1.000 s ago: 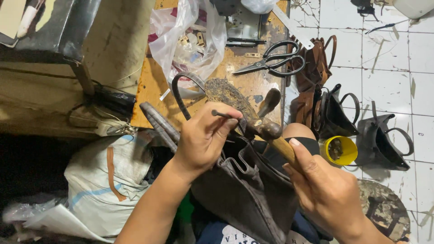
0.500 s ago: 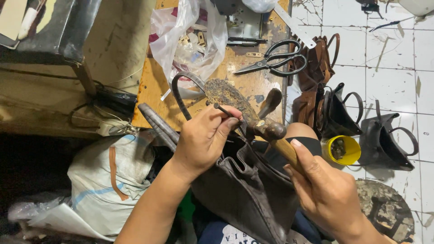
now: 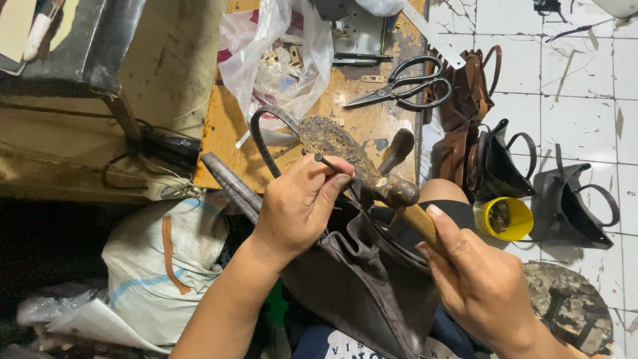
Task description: Assembling or repairing a leather bag using a hammer, punch, and metal hardware
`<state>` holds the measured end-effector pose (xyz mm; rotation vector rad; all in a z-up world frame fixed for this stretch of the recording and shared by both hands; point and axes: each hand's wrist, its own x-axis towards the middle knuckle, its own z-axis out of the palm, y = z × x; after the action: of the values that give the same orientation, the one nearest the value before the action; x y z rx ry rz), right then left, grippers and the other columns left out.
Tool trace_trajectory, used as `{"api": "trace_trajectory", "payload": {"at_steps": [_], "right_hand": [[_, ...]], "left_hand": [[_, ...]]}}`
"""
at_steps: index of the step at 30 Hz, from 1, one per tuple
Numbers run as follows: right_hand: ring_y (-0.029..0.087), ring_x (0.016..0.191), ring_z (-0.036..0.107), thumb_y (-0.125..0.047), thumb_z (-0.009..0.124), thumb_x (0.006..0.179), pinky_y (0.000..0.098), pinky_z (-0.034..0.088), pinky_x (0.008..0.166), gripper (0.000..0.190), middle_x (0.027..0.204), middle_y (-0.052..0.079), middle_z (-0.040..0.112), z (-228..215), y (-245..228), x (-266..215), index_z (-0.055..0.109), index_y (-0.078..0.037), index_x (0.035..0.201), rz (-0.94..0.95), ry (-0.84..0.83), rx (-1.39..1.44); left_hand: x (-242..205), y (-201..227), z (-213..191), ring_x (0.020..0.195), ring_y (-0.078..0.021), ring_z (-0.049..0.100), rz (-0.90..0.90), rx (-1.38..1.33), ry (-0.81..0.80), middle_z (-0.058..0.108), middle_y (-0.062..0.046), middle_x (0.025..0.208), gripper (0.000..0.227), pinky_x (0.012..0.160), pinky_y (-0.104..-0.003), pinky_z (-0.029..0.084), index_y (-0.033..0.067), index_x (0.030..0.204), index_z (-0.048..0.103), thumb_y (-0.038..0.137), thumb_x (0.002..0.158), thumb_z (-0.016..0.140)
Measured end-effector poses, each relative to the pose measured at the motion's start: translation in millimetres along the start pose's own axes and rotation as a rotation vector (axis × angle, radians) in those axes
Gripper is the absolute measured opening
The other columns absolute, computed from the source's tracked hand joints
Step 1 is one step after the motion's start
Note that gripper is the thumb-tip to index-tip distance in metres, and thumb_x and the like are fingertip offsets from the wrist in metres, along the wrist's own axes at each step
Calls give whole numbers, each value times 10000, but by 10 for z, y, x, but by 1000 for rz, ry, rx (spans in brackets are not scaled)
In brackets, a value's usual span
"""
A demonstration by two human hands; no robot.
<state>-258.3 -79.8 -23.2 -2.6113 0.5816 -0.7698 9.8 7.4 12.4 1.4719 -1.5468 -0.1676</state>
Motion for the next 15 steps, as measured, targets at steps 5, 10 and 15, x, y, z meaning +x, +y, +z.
{"api": "trace_trajectory", "payload": {"at_steps": [5, 10, 15], "right_hand": [[222, 601, 513, -113, 722, 957, 367, 436, 549, 603, 841, 100, 607, -7, -23, 20, 466, -19, 1495, -2, 8, 8], [220, 591, 506, -101, 725, 951, 366, 430, 538, 566, 800, 87, 601, -2, -22, 20, 503, -1, 1462, 0, 18, -2], [222, 585, 503, -110, 727, 952, 367, 432, 548, 588, 774, 84, 585, 6, -11, 8, 490, -12, 1481, 4, 13, -2]], "left_hand": [[24, 27, 0, 898, -236, 681, 14, -26, 25, 692, -101, 1047, 159, 865, -336, 577, -18, 1096, 667, 72, 1060, 541], [11, 24, 2, 902, -244, 673, 22, 1, 19, 687, -98, 1061, 157, 877, -350, 565, -12, 1089, 665, 74, 1062, 536], [-1, 15, 19, 901, -255, 677, 43, 0, 37, 687, -106, 1065, 142, 868, -355, 570, -17, 1098, 662, 61, 1057, 551]]}}
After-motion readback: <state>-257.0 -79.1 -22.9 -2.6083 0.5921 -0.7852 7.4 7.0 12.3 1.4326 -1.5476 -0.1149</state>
